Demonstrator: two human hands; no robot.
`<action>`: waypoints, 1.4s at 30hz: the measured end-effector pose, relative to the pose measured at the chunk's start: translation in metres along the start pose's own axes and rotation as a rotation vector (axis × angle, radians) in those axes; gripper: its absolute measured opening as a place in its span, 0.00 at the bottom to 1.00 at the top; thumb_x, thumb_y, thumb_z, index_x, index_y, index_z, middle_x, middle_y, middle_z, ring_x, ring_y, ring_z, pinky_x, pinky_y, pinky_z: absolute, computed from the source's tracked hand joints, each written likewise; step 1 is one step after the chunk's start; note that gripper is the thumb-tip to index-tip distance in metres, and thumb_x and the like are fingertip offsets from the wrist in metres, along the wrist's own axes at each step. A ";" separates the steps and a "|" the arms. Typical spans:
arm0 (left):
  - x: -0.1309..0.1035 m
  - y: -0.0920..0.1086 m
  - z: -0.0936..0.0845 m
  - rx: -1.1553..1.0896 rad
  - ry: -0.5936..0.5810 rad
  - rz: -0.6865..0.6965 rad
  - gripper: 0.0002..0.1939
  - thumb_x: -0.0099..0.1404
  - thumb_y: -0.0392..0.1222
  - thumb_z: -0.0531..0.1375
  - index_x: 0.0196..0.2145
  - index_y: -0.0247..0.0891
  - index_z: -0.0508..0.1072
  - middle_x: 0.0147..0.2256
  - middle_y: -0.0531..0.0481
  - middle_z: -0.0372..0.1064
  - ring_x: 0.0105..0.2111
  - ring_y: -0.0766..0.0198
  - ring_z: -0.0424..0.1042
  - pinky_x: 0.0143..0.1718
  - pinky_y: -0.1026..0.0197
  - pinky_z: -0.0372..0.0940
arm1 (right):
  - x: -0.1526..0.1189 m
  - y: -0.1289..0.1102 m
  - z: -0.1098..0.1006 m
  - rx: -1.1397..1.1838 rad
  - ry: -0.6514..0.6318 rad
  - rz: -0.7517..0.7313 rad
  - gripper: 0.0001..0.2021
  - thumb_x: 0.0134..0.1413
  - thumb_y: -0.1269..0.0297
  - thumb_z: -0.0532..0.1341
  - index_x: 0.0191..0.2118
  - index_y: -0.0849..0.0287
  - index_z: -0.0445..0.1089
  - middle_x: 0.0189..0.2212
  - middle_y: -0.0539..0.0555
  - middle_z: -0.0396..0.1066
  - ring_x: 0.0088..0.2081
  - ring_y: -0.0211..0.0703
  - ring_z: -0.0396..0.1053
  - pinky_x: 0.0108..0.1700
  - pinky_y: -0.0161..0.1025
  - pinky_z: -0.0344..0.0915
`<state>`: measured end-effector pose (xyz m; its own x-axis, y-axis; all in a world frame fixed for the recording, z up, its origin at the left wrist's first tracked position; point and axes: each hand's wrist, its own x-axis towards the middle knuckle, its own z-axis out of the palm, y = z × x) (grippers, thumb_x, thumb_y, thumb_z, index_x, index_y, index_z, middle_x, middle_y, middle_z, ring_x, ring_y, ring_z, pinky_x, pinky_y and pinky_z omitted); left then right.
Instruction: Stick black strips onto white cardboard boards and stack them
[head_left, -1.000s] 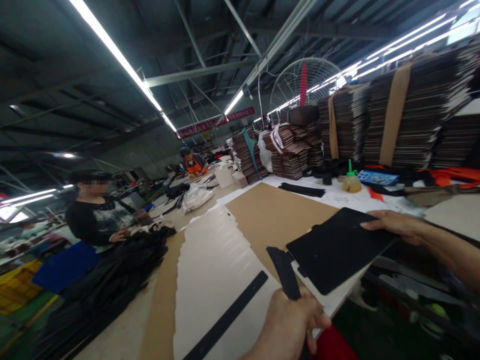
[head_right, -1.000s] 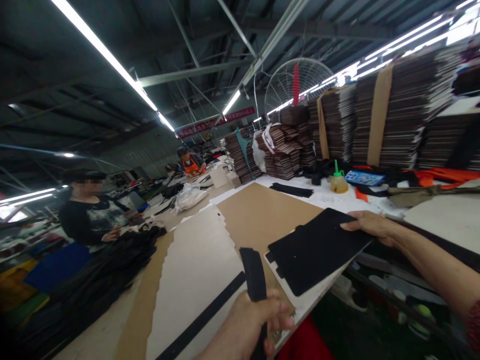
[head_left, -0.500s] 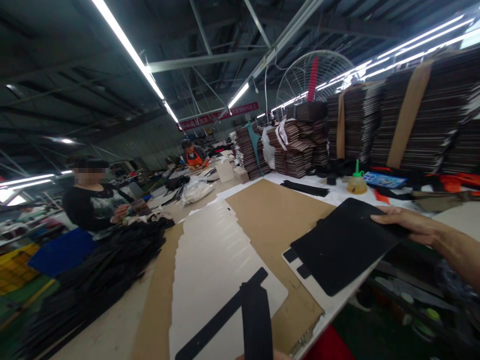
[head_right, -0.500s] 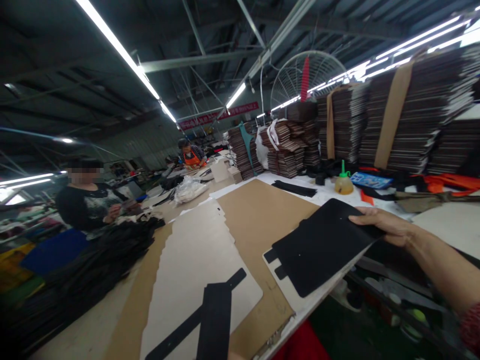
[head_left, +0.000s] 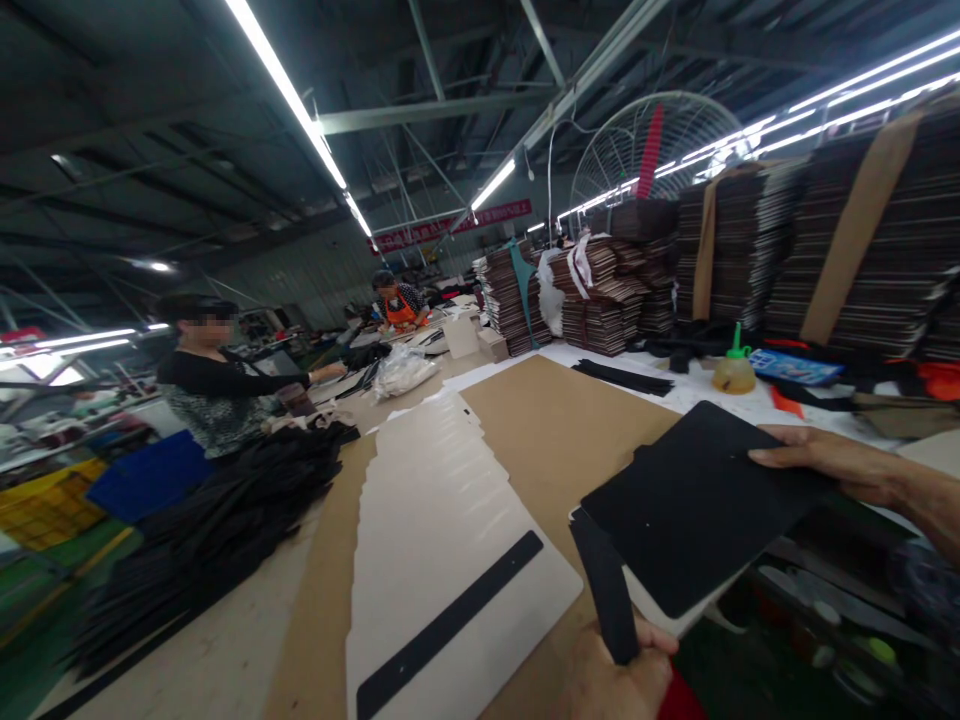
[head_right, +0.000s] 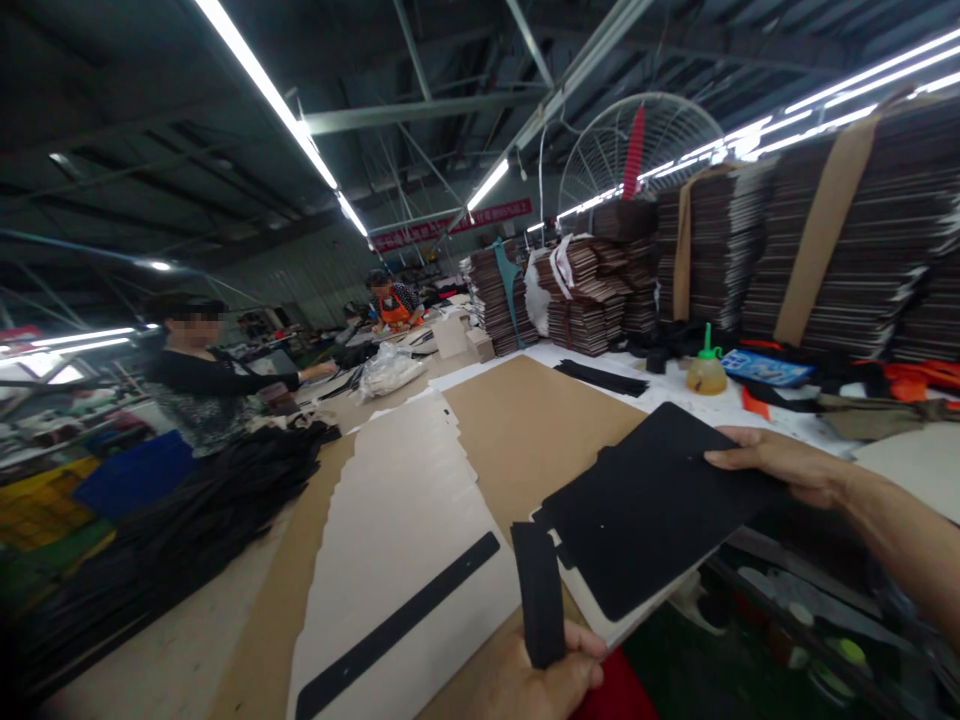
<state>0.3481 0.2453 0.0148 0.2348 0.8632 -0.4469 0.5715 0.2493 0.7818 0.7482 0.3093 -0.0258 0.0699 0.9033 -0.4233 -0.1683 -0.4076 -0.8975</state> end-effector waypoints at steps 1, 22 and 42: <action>0.000 0.003 0.002 0.022 0.038 -0.017 0.11 0.57 0.38 0.61 0.35 0.46 0.82 0.35 0.49 0.78 0.36 0.55 0.77 0.39 0.59 0.68 | 0.000 0.000 0.000 0.016 -0.005 0.002 0.26 0.49 0.60 0.72 0.54 0.49 0.68 0.45 0.59 0.80 0.41 0.57 0.79 0.41 0.46 0.75; 0.001 -0.003 0.005 -0.167 0.160 -0.070 0.13 0.68 0.42 0.56 0.46 0.38 0.76 0.50 0.44 0.73 0.21 0.69 0.73 0.23 0.67 0.66 | -0.001 -0.012 0.014 -0.250 -0.026 -0.030 0.26 0.44 0.59 0.74 0.51 0.55 0.71 0.40 0.57 0.81 0.40 0.56 0.79 0.40 0.42 0.76; 0.032 -0.022 0.016 -0.489 0.188 -0.022 0.13 0.57 0.43 0.67 0.40 0.36 0.76 0.53 0.41 0.70 0.52 0.48 0.72 0.28 0.67 0.72 | 0.003 -0.013 0.037 -0.264 -0.086 -0.059 0.25 0.47 0.61 0.71 0.53 0.57 0.72 0.38 0.57 0.81 0.38 0.53 0.79 0.41 0.41 0.75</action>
<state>0.3558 0.2605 -0.0238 0.0557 0.9083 -0.4146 0.1302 0.4051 0.9050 0.7142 0.3228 -0.0105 -0.0138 0.9298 -0.3679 0.0960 -0.3650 -0.9260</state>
